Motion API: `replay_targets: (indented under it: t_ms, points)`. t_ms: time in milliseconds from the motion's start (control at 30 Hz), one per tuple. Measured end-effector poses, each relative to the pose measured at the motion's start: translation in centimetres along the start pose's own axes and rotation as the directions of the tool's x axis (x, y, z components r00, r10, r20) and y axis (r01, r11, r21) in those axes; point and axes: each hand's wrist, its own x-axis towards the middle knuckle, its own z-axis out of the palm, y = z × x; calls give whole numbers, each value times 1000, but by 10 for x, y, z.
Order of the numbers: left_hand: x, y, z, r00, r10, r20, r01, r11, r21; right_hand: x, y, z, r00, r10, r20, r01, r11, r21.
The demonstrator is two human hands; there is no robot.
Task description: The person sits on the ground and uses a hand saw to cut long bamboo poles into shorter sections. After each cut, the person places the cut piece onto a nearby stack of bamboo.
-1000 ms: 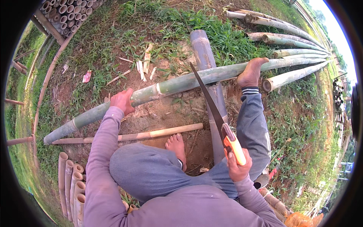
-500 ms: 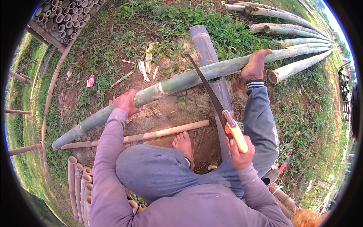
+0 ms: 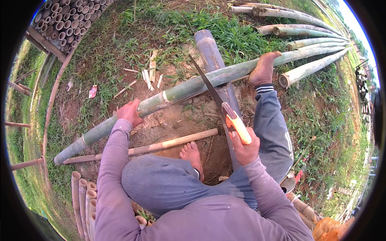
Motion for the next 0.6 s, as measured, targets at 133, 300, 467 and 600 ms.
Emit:
replay_targets:
  t_ms: [133, 300, 467, 600]
  points:
    - [-3, 4, 7, 999, 29, -32, -28, 999, 19, -80, -5, -63, 997, 74, 21, -74, 997, -32]
    - [5, -1, 19, 997, 66, -50, -66, 998, -9, 31, 18, 28, 999, 36, -34, -31, 990, 139]
    - [-1, -1, 7, 998, 66, 6, -66, 997, -36, 84, 11, 58, 1000, 13, -14, -11, 992, 123]
    - [-1, -8, 6, 998, 51, 25, -50, 998, -33, -45, 6, -32, 999, 36, 14, -36, 998, 56]
